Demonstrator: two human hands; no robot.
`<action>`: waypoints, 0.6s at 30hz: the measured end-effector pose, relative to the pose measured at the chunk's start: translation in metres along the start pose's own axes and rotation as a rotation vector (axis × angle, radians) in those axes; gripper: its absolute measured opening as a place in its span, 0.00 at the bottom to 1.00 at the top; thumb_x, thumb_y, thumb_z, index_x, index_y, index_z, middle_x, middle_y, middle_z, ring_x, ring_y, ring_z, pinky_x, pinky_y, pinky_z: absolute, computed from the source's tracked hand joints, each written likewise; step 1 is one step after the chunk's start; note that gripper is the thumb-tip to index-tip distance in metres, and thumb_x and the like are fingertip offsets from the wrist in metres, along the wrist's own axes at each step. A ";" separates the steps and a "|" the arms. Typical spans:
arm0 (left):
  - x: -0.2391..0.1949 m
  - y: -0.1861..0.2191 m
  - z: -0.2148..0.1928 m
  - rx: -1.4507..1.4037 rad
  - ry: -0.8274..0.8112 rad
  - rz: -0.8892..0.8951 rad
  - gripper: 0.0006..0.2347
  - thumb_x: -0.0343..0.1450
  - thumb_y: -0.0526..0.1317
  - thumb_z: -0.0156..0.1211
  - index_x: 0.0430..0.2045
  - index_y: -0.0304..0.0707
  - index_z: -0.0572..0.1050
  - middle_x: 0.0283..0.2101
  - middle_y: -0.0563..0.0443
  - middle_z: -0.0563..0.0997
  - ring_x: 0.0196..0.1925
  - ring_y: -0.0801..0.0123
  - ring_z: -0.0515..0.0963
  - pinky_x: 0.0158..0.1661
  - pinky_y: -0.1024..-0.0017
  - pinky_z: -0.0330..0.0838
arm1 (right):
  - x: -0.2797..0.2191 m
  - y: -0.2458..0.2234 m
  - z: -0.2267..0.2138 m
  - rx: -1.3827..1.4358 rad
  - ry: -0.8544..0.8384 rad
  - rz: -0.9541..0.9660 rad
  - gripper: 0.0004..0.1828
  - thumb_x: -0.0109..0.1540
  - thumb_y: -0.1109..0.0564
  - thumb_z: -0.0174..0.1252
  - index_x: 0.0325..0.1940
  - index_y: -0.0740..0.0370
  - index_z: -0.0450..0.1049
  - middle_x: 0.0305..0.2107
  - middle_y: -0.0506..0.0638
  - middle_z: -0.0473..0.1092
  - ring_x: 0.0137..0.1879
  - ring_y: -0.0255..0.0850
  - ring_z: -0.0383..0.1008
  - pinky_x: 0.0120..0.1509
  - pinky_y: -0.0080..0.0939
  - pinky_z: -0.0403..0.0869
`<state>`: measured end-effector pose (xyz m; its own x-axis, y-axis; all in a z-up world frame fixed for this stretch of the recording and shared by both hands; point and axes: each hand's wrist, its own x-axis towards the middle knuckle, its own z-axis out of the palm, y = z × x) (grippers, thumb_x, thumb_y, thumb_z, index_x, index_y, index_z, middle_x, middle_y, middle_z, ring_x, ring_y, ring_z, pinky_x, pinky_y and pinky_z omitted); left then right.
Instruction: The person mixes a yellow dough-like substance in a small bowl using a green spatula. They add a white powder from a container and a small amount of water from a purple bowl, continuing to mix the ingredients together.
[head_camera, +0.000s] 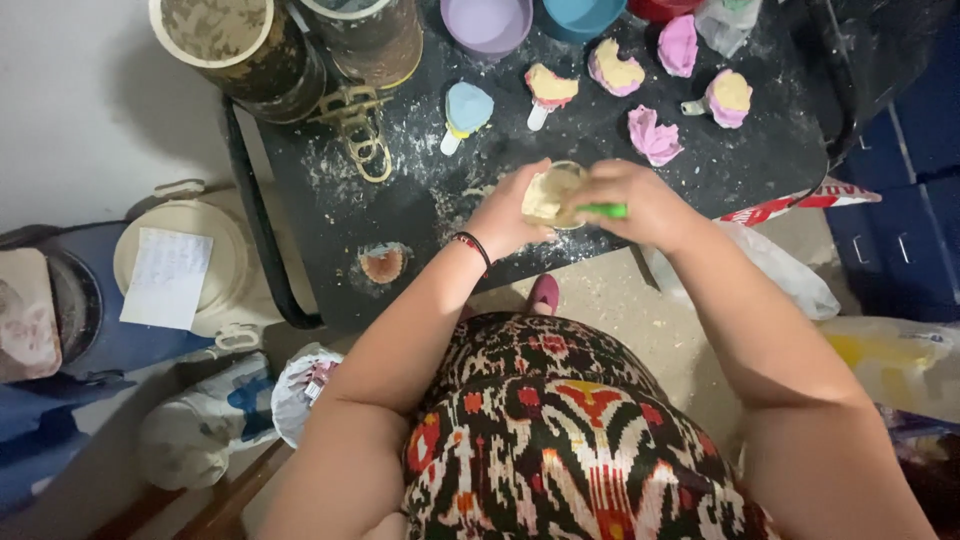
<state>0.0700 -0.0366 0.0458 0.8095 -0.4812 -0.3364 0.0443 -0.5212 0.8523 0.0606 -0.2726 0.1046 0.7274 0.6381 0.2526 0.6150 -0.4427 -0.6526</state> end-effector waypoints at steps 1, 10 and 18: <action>-0.003 0.005 -0.003 -0.001 0.000 0.001 0.44 0.64 0.44 0.79 0.75 0.62 0.53 0.72 0.39 0.62 0.73 0.45 0.67 0.71 0.54 0.63 | -0.004 -0.003 -0.003 -0.001 -0.001 0.001 0.10 0.58 0.63 0.70 0.43 0.56 0.85 0.32 0.62 0.77 0.39 0.62 0.77 0.49 0.58 0.75; -0.036 0.029 -0.019 -0.029 -0.023 0.017 0.51 0.65 0.42 0.78 0.78 0.51 0.42 0.76 0.29 0.54 0.75 0.40 0.63 0.70 0.53 0.63 | 0.052 0.056 -0.011 -0.246 0.082 0.118 0.27 0.60 0.75 0.52 0.58 0.58 0.81 0.47 0.60 0.74 0.55 0.61 0.75 0.61 0.58 0.72; -0.077 0.002 -0.012 -0.112 0.104 0.046 0.48 0.65 0.53 0.70 0.77 0.47 0.40 0.80 0.38 0.48 0.64 0.46 0.75 0.56 0.49 0.71 | 0.179 0.086 0.034 0.210 0.171 0.771 0.29 0.60 0.50 0.67 0.66 0.45 0.73 0.34 0.49 0.78 0.32 0.36 0.79 0.36 0.37 0.76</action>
<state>0.0147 0.0077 0.0777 0.8680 -0.4245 -0.2575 0.0659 -0.4156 0.9072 0.2332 -0.1745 0.0694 0.9696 0.0899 -0.2277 -0.1350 -0.5796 -0.8036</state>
